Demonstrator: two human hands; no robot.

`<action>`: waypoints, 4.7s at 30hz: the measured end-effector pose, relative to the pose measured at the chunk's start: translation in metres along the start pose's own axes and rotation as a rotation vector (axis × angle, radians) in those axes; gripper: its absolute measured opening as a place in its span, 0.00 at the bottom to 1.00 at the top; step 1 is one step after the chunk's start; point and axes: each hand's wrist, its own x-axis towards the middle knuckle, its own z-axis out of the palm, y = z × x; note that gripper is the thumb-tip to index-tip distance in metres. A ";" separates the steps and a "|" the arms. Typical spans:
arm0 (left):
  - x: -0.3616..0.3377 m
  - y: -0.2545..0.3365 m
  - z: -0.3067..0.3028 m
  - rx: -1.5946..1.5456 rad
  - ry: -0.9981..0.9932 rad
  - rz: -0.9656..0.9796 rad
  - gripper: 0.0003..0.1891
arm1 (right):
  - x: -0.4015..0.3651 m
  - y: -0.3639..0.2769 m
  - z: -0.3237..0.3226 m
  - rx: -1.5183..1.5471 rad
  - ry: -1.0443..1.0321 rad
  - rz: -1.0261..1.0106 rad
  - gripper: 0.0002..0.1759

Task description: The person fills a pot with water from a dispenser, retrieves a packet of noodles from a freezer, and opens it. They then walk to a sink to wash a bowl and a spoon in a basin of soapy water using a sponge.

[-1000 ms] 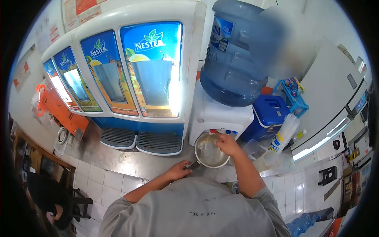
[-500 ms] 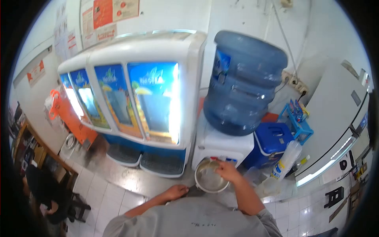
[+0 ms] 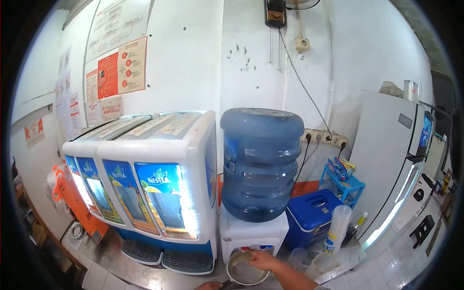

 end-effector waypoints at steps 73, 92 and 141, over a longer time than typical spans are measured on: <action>-0.063 0.108 0.005 0.003 0.131 -0.008 0.19 | 0.005 -0.026 -0.017 0.098 -0.102 0.112 0.44; -0.057 0.084 0.015 -0.094 0.181 0.073 0.18 | 0.012 -0.022 -0.014 0.038 -0.119 0.133 0.45; -0.077 0.055 0.017 -0.215 0.198 -0.091 0.14 | 0.009 -0.021 -0.020 0.149 -0.130 0.107 0.45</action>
